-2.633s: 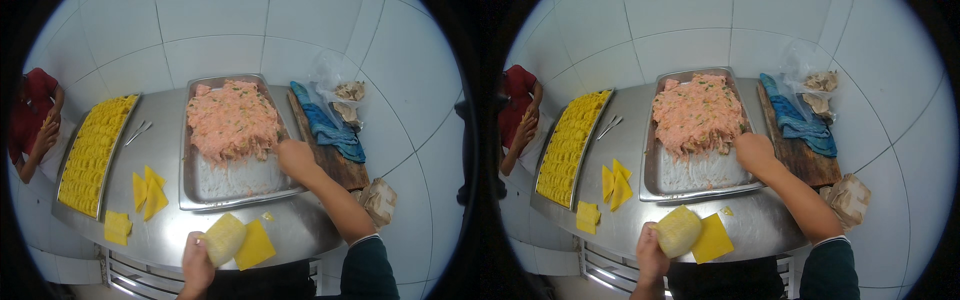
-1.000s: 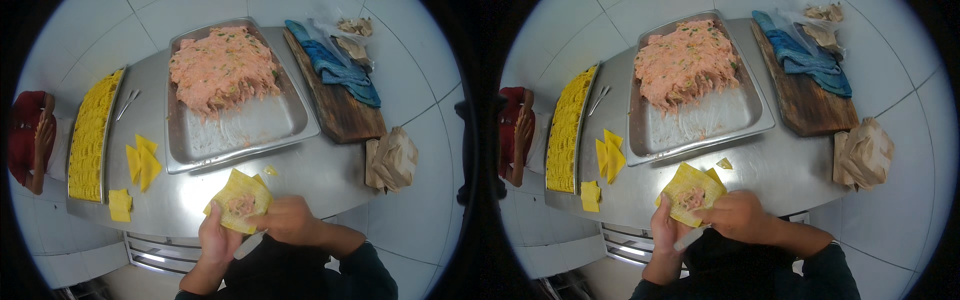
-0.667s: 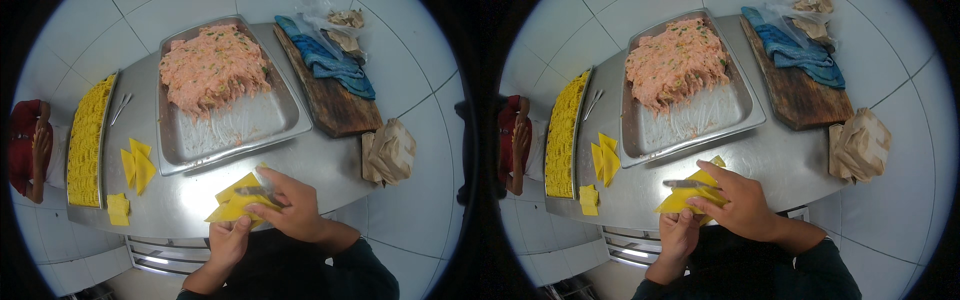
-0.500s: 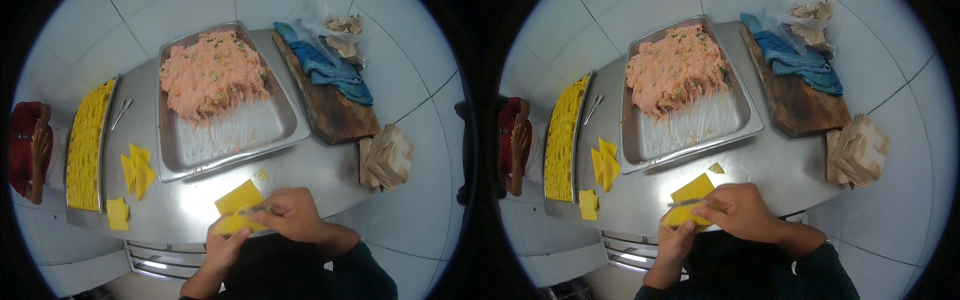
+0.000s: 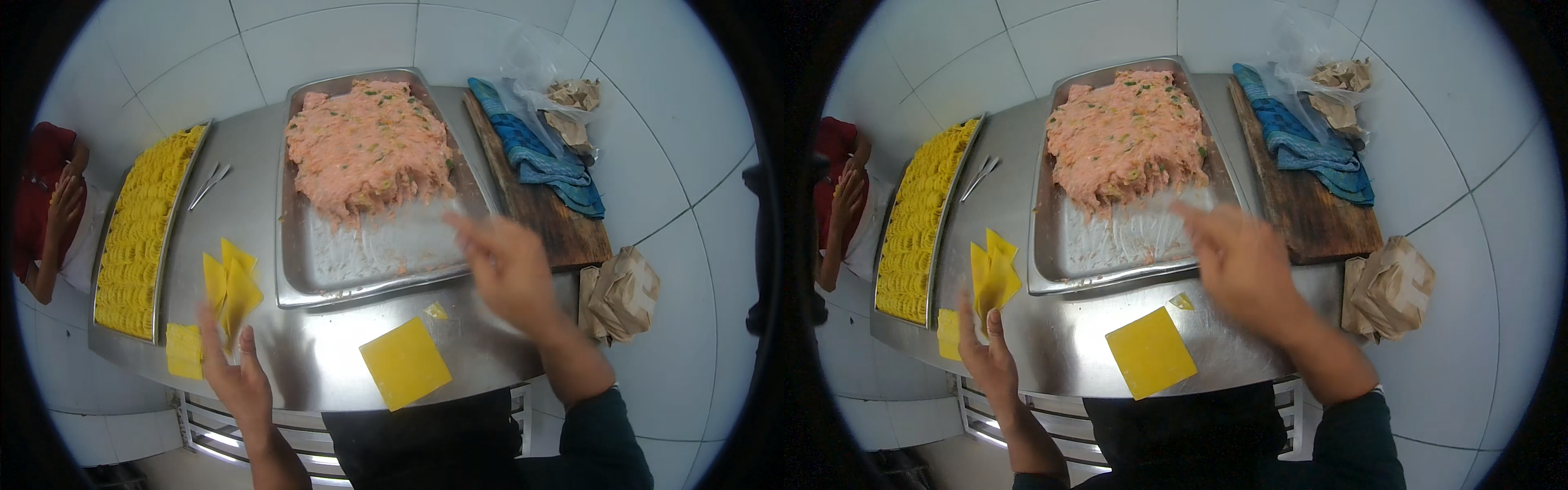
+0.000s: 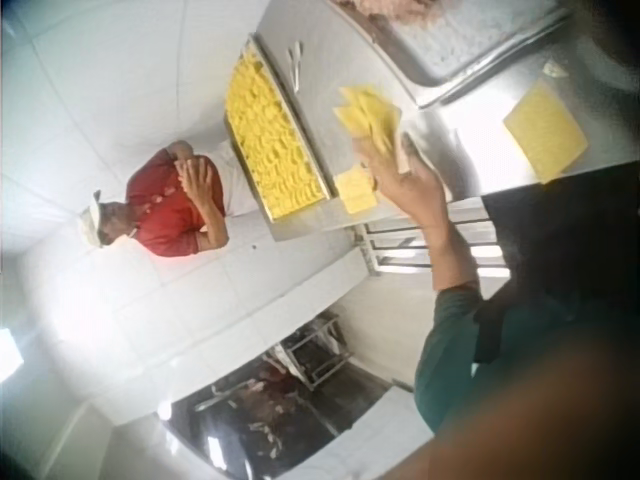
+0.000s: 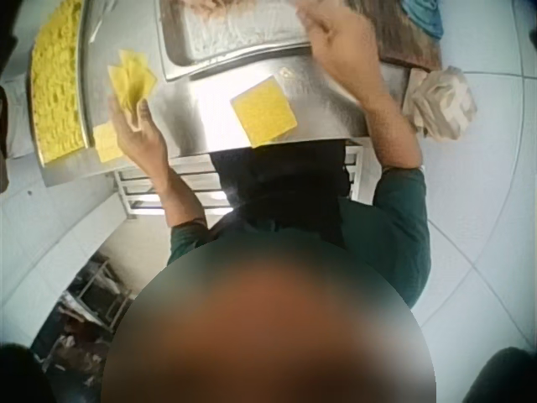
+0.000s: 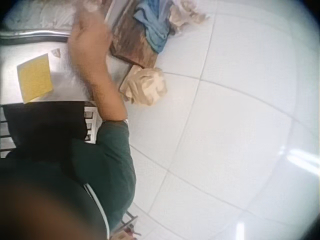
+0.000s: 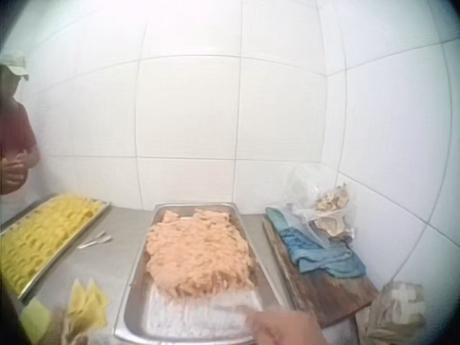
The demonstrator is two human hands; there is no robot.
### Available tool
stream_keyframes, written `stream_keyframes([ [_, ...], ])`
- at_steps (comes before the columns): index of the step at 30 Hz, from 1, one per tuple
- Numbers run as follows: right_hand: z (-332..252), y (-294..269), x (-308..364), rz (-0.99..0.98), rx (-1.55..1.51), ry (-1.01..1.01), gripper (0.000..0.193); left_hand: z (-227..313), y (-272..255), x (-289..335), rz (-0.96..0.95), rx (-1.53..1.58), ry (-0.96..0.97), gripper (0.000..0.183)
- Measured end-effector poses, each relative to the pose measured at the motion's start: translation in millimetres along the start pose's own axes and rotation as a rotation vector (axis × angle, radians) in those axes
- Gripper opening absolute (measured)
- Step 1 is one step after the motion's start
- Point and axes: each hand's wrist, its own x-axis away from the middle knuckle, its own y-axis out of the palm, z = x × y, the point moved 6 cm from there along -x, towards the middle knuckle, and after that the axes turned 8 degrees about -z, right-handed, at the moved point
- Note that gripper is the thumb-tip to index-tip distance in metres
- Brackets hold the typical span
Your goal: The person scoops a pink filling from a metal tray with a spoon and places it onto yellow square wrappers. They fold each wrapper into a triangle and then into a final shape, stacking the finished pieces on the counter. A second person in red is visible in the background performing similar actions.
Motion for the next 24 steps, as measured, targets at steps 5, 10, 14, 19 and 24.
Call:
stream_keyframes([
  [5, 43, 9, -77, 0.076, 0.489, -0.001, 0.029, 35, 45, 43, -0.760, 0.396, 0.050, 0.032],
  [10, 66, 34, -97, -0.037, 0.593, -0.037, 0.027, 75, 97, 97, -1.060, 0.218, 0.300, 0.037],
  [14, 80, 42, -96, -0.092, 0.669, 0.005, 0.024, 74, 108, 100, -1.076, 0.188, 0.259, 0.035],
  [19, 84, 49, -94, -0.276, 0.748, 0.133, 0.017, 83, 106, 100, -1.038, 0.208, 0.275, 0.030],
  [24, 65, 37, -73, -0.372, 0.512, 0.160, 0.020, 90, 110, 105, -1.056, 0.172, 0.284, 0.020],
])
